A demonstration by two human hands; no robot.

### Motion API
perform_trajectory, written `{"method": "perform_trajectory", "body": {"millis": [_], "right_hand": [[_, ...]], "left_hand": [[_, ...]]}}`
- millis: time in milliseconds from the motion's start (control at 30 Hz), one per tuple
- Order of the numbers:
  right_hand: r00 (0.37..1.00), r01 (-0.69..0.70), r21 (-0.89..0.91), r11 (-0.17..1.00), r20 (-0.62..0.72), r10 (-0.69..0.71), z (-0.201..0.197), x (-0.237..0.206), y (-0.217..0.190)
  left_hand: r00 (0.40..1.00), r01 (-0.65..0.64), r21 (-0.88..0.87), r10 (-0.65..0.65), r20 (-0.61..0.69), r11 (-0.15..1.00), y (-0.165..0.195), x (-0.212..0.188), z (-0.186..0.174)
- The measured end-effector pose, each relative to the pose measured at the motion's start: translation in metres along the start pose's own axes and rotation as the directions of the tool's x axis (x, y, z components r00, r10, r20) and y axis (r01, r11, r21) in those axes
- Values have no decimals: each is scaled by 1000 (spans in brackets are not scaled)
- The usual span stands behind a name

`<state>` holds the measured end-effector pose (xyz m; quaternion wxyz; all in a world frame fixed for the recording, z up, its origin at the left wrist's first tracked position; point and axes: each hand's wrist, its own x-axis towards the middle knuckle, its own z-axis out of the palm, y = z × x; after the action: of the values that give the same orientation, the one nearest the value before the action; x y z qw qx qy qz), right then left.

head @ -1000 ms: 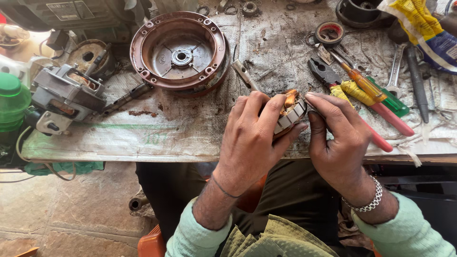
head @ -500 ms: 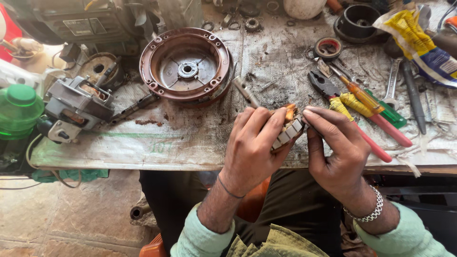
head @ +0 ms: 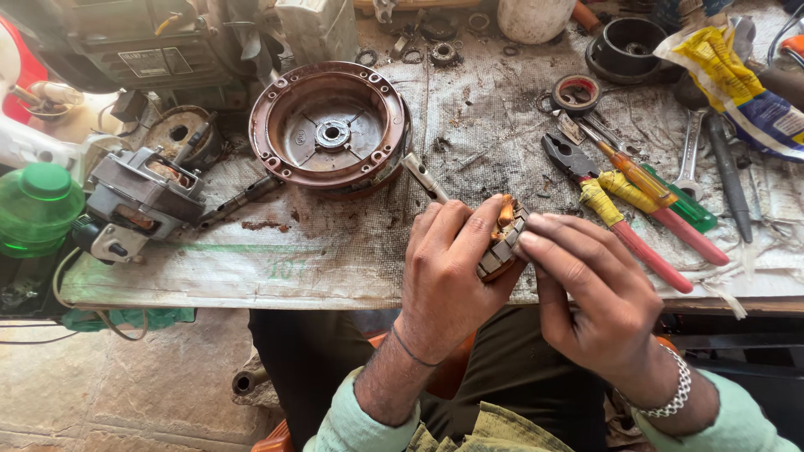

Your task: The person holds a small cylindrical electrical component with copper windings and repeatedly taps its surface with a small metal tool. The work is performed at a cluttered workbench with various tools and parts visible. The person continues the tapping action throughout the clip without completing the repair.

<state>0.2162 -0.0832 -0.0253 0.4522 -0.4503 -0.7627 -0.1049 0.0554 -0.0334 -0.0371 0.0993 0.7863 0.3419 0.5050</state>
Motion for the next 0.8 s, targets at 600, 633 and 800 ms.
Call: {"method": "perform_trajectory", "body": {"millis": [600, 633, 800], "right_hand": [[998, -24, 16, 1000, -58, 25, 3, -5, 1], [998, 18, 12, 1000, -68, -17, 4, -6, 2], [991, 97, -27, 995, -94, -99, 7, -9, 8]], "left_hand": [[997, 16, 36, -13, -79, 999, 2, -6, 11], [998, 21, 37, -19, -65, 999, 2, -6, 11], [997, 18, 45, -15, -78, 999, 4, -6, 11]]}}
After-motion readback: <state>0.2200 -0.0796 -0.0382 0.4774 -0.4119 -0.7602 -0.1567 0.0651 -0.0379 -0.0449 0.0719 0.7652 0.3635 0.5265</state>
